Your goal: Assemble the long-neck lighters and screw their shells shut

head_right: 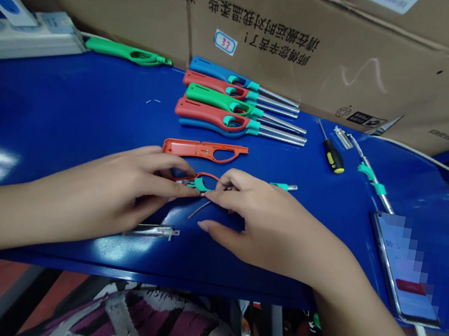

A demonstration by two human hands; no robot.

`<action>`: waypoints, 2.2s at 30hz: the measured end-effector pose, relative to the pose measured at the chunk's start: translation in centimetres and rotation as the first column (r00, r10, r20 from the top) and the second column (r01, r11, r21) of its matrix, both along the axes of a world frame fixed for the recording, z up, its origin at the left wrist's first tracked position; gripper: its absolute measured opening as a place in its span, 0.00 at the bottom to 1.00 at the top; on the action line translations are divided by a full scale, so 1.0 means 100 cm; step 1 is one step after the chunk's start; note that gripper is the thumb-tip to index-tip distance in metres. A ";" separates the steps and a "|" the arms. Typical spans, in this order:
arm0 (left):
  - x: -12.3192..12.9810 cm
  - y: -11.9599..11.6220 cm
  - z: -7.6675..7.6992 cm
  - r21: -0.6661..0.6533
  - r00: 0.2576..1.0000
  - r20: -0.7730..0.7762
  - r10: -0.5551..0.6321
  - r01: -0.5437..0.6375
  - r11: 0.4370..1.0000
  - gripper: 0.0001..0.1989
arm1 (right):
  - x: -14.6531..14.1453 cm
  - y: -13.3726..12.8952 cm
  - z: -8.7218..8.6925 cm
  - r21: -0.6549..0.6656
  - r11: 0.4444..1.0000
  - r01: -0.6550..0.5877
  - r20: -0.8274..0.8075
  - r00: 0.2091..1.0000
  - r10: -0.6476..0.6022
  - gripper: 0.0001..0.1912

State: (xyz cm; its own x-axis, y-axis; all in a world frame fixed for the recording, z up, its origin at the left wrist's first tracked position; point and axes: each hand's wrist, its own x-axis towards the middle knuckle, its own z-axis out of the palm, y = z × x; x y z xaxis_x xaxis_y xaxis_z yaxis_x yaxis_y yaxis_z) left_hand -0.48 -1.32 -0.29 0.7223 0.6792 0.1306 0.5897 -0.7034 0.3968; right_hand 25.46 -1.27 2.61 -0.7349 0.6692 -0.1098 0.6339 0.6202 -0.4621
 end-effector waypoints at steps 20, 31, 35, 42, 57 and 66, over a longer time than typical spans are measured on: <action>0.001 -0.001 0.001 0.005 1.000 -0.025 0.012 -0.012 1.000 0.21 | 0.001 -0.001 0.002 -0.021 1.000 0.015 0.006 1.000 -0.014 0.17; -0.002 0.002 0.001 0.035 0.999 -0.004 -0.052 0.052 0.998 0.22 | 0.000 0.010 -0.002 0.082 0.994 0.073 -0.163 0.985 -0.059 0.10; -0.001 0.003 0.003 0.069 0.997 -0.028 -0.074 0.076 0.995 0.20 | -0.007 0.016 -0.014 0.125 0.980 0.156 -0.226 0.966 -0.125 0.05; -0.002 0.004 -0.004 0.150 0.990 -0.056 -0.132 0.139 0.979 0.17 | -0.014 0.025 -0.029 -0.024 0.973 0.229 -0.222 0.948 -0.229 0.09; -0.010 -0.010 0.036 -0.101 0.938 -0.282 -0.200 0.179 0.979 0.12 | -0.008 0.012 -0.019 0.396 0.895 -0.206 0.023 0.976 0.215 0.09; -0.006 -0.009 0.031 -0.291 0.940 -0.331 -0.075 -0.026 0.956 0.02 | -0.010 0.011 -0.026 0.273 0.947 -0.168 0.003 0.985 0.174 0.07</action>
State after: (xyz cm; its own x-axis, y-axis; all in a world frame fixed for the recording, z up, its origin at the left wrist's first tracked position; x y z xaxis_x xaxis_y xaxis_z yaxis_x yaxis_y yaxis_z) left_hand -1.06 -2.23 2.84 0.7057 0.6322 -0.3198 0.7075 -0.6050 0.3653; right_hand 24.47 -0.19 0.06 -0.8409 0.5359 0.0750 0.4995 0.8221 -0.2731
